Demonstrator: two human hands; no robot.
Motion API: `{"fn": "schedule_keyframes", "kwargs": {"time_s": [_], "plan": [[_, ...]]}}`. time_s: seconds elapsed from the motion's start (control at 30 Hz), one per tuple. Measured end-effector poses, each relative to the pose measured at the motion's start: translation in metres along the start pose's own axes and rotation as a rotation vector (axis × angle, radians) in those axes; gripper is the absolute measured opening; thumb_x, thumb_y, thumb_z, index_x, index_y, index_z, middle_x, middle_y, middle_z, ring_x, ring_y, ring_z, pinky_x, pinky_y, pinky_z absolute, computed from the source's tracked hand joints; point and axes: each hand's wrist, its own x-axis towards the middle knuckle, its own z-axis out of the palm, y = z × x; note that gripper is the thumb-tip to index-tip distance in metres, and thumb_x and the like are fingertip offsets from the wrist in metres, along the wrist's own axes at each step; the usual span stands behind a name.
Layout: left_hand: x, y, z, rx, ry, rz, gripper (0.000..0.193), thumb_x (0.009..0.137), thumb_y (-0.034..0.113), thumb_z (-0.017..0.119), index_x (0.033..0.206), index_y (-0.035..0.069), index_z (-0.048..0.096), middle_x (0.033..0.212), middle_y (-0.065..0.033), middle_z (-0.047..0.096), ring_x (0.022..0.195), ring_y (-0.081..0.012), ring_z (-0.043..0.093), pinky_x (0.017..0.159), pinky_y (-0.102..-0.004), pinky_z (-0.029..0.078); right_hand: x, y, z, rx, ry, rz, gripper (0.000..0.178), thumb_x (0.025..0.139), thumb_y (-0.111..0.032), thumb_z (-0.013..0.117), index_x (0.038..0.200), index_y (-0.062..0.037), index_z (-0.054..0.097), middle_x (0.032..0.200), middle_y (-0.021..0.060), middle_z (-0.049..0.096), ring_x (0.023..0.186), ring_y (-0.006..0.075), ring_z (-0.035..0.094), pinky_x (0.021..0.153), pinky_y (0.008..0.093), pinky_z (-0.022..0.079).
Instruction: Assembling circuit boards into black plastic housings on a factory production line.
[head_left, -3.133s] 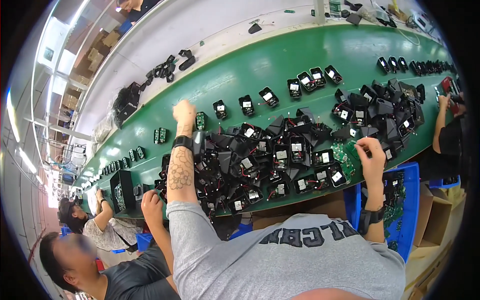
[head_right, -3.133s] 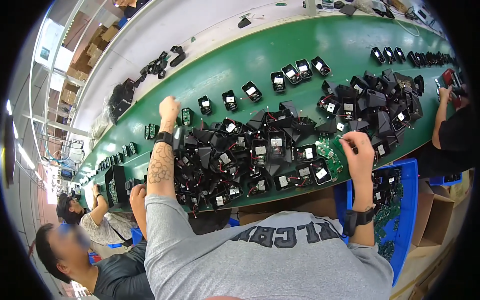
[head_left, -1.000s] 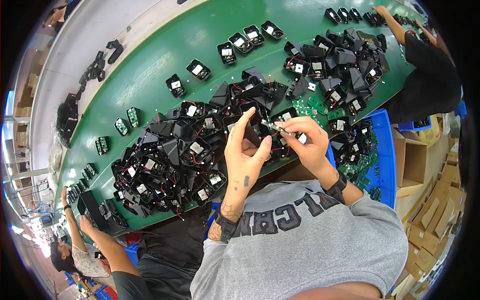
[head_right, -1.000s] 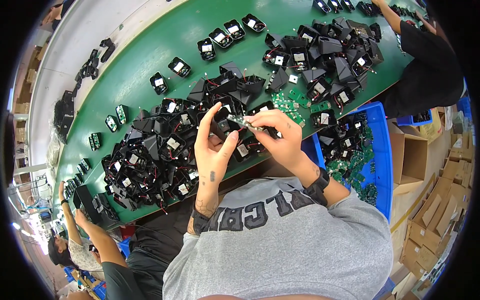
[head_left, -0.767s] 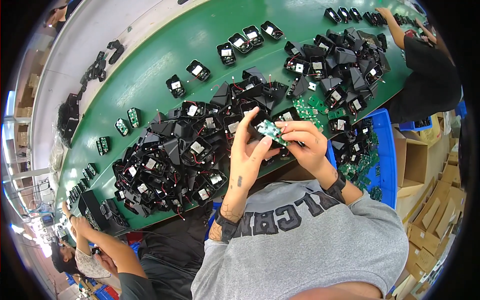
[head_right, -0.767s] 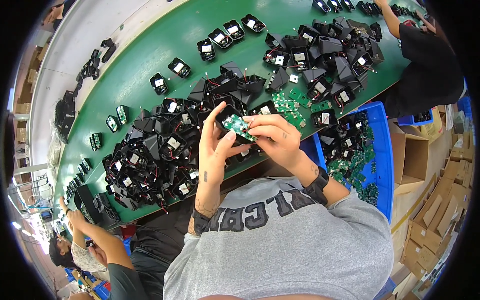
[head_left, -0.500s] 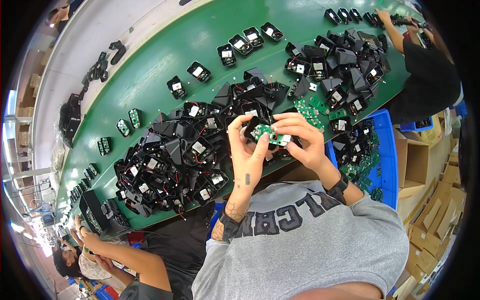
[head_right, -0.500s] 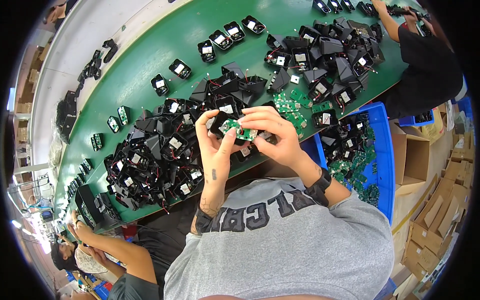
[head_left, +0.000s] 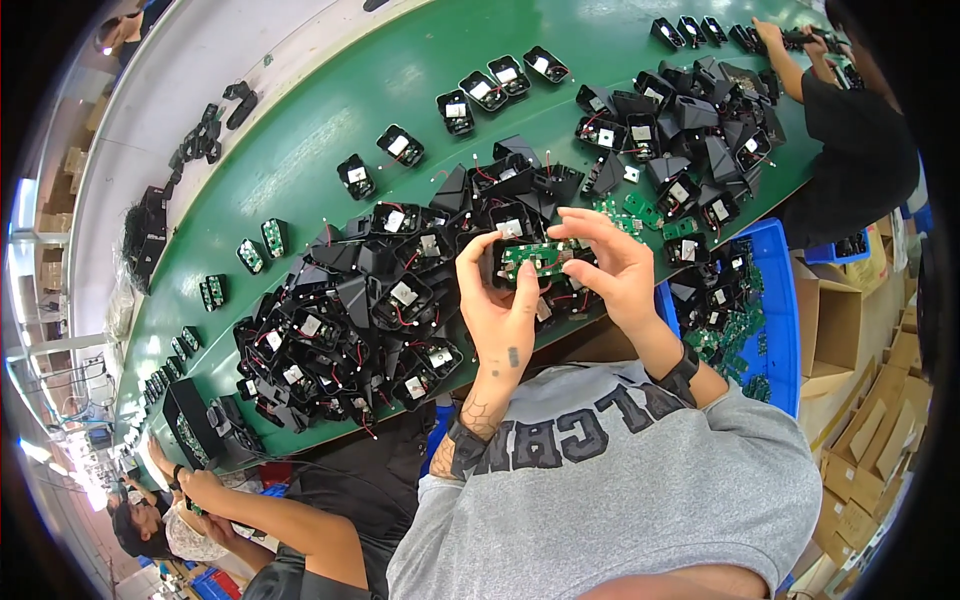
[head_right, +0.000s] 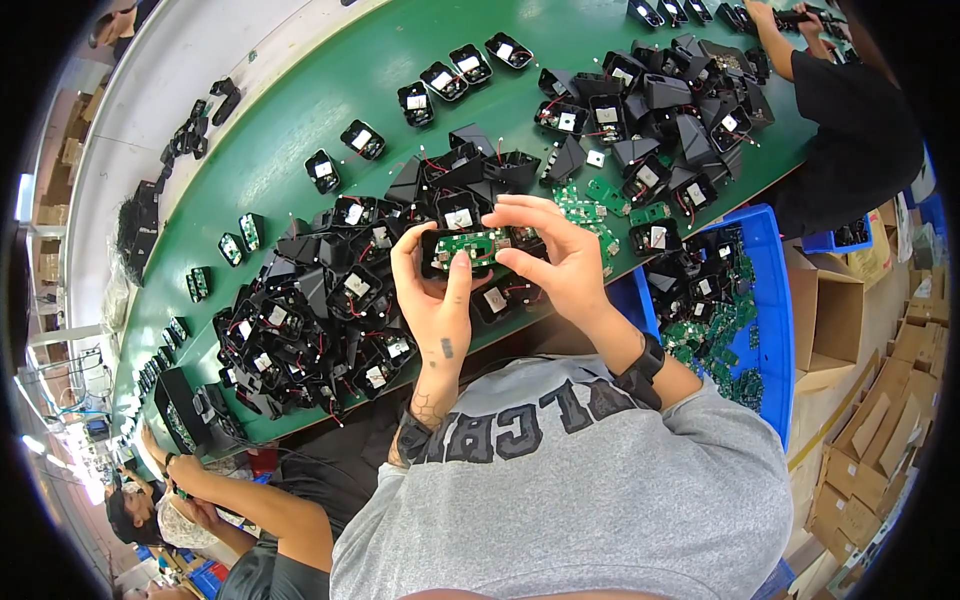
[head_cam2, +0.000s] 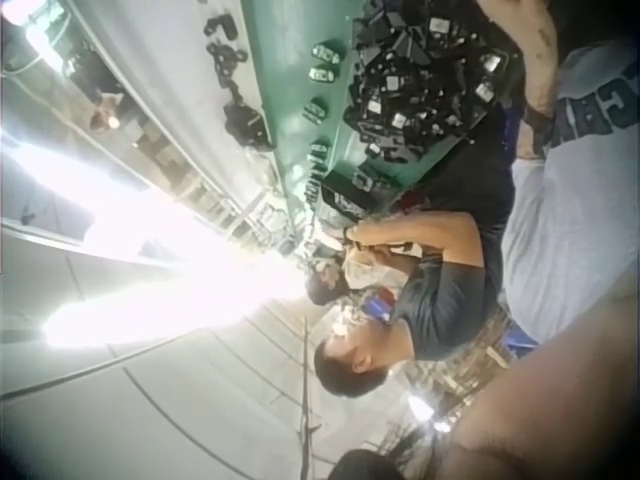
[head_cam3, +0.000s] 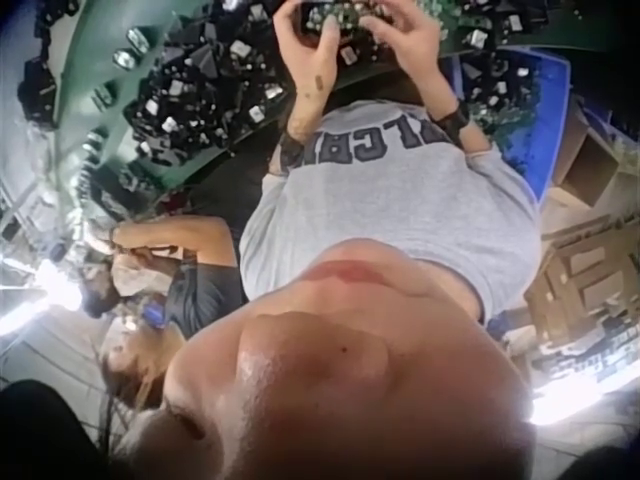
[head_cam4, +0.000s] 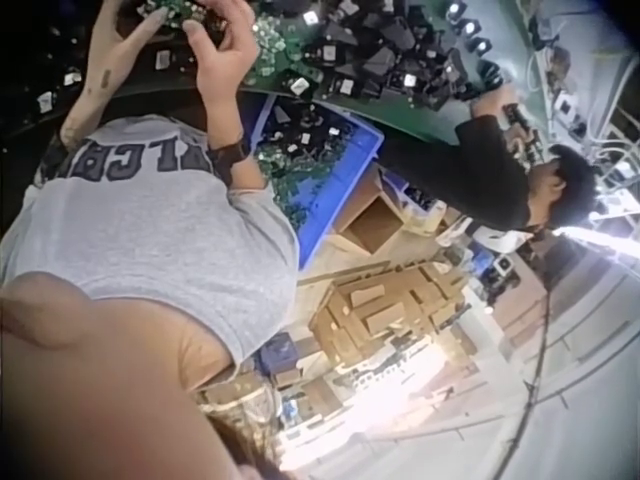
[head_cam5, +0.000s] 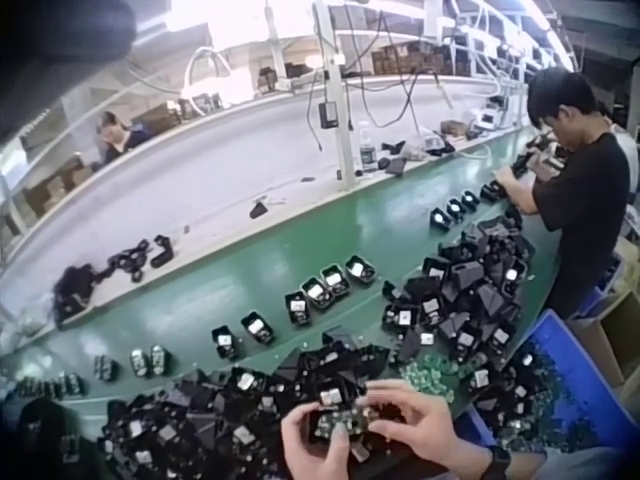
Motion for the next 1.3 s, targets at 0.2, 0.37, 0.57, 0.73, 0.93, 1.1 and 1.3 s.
{"fn": "schedule_keyframes", "kwargs": {"time_s": [0.2,0.37,0.57,0.73,0.93,1.1,1.3], "plan": [[0.001,-0.008,-0.004,0.192,-0.03,0.083,0.042,0.088,0.001,0.063,0.126,0.001,0.044,0.115,-0.0096,0.051,0.094,-0.0126,0.058,0.072,-0.0231,0.053,0.0,0.014,-0.009,-0.131,-0.074,-0.06,0.021,0.078,0.005,0.07,0.098,0.0017,0.069,0.107,0.0098,0.067,0.122,0.0286,0.049,0.101,0.0402,0.04],[0.002,-0.007,-0.004,0.135,0.012,0.03,0.04,0.087,0.002,0.064,0.124,0.001,0.046,0.11,-0.0085,0.053,0.094,-0.0121,0.057,0.073,-0.0232,0.053,0.0,0.002,-0.005,-0.437,-0.107,-0.233,0.018,0.076,-0.001,0.073,0.093,-0.0062,0.071,0.1,0.0063,0.065,0.12,0.031,0.05,0.103,0.0457,0.036],[0.008,-0.014,-0.012,0.427,0.091,0.348,0.039,0.082,0.002,0.068,0.118,0.001,0.052,0.111,-0.0125,0.056,0.098,-0.0222,0.059,0.081,-0.0319,0.05,0.012,-0.035,0.001,-0.984,-0.136,-0.351,0.014,0.07,-0.011,0.077,0.084,-0.0117,0.073,0.089,0.0022,0.052,0.113,0.0294,0.042,0.099,0.0455,0.033],[0.008,-0.007,-0.01,0.606,0.031,0.552,0.043,0.077,-0.002,0.07,0.116,0.002,0.053,0.113,-0.0165,0.059,0.099,-0.0304,0.061,0.084,-0.0367,0.052,0.021,-0.045,-0.002,-0.874,-0.296,-0.189,0.014,0.07,-0.01,0.076,0.082,-0.0067,0.069,0.095,0.005,0.051,0.111,0.0285,0.041,0.095,0.0404,0.035],[0.008,-0.009,-0.011,0.665,-0.041,0.675,0.048,0.071,-0.004,0.072,0.115,0.004,0.056,0.116,-0.0144,0.058,0.1,-0.0309,0.063,0.08,-0.0373,0.056,0.028,-0.047,-0.001,-0.877,-0.359,-0.157,0.013,0.071,-0.01,0.074,0.081,-0.0046,0.068,0.097,0.0055,0.051,0.111,0.028,0.042,0.095,0.0389,0.036],[0.006,-0.01,-0.013,0.665,-0.047,0.675,0.049,0.07,-0.004,0.072,0.116,0.004,0.056,0.116,-0.0145,0.059,0.099,-0.0313,0.064,0.079,-0.037,0.056,0.03,-0.049,-0.001,-0.869,-0.413,-0.112,0.013,0.071,-0.011,0.074,0.08,-0.0029,0.067,0.095,0.0062,0.051,0.108,0.0282,0.042,0.094,0.0373,0.036],[0.004,-0.004,-0.013,0.71,-0.147,0.696,0.047,0.071,-0.004,0.07,0.115,0.004,0.057,0.114,-0.0149,0.06,0.099,-0.0307,0.064,0.077,-0.0357,0.056,0.039,-0.053,-0.01,-0.779,-0.551,0.073,0.013,0.073,-0.012,0.073,0.079,-0.0024,0.067,0.093,0.0067,0.052,0.1,0.0257,0.044,0.089,0.0352,0.039]]}}
